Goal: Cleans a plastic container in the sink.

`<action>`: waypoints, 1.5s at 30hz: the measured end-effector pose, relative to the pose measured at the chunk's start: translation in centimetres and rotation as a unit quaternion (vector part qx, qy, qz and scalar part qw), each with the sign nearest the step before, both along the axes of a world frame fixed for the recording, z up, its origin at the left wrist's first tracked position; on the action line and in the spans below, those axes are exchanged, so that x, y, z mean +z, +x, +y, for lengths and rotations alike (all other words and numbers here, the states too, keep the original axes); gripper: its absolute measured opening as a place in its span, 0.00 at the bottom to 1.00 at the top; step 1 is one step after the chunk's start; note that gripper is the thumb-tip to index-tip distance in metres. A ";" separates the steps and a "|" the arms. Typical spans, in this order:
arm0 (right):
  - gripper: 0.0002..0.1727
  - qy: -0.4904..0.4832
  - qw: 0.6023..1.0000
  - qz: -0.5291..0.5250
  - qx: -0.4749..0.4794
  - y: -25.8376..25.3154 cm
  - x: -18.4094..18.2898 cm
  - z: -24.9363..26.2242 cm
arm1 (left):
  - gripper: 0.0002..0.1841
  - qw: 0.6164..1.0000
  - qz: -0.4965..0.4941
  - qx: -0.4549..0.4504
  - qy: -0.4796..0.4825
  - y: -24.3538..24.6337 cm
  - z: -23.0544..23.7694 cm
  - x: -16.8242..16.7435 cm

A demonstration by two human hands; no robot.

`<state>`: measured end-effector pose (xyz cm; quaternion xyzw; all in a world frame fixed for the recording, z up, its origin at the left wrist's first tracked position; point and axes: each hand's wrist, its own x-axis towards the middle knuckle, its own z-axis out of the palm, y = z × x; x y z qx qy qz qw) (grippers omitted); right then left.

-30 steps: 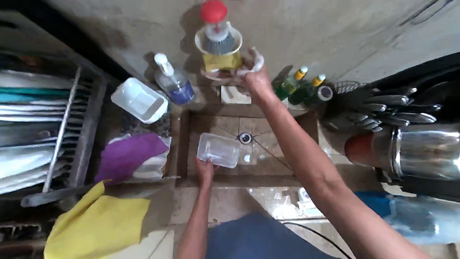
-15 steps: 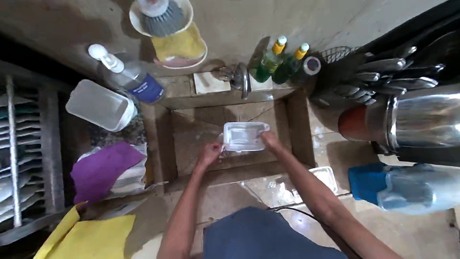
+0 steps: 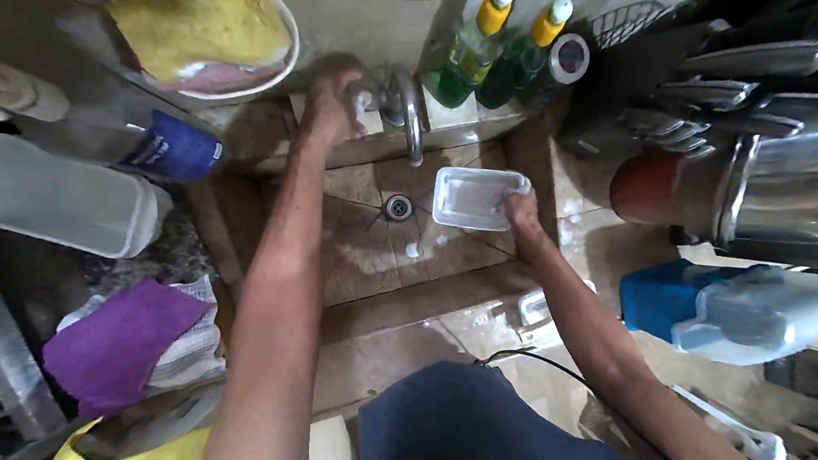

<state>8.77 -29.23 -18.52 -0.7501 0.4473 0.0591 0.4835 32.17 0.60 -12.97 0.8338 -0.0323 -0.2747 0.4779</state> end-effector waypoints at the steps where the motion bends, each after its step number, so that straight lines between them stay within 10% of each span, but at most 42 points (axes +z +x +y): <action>1: 0.25 -0.022 1.000 -0.012 0.005 -0.1 0.4 -0.4 | 0.24 1.000 0.011 -0.003 0.000 0.2 0.2 0.1; 17: 0.21 -0.068 0.988 0.023 0.140 -1.6 -1.1 -2.8 | 0.20 0.996 -0.014 -0.058 -0.074 1.1 1.6 -1.5; 27: 0.24 -0.271 0.926 0.011 0.263 -1.4 2.7 -3.4 | 0.19 0.994 0.064 0.090 -0.001 0.0 -2.7 2.1; 32: 0.23 0.008 0.978 -0.046 0.206 1.3 2.8 2.2 | 0.21 0.979 -0.122 0.123 0.104 -2.2 -2.3 1.0; 37: 0.28 0.034 0.978 0.033 0.205 2.9 -0.8 6.3 | 0.15 0.965 -0.178 0.193 0.027 -13.4 -4.3 -3.3; 45: 0.25 -0.034 0.981 -0.018 0.191 0.2 1.6 2.5 | 0.17 0.921 0.115 0.335 -0.161 -14.8 -10.3 -6.0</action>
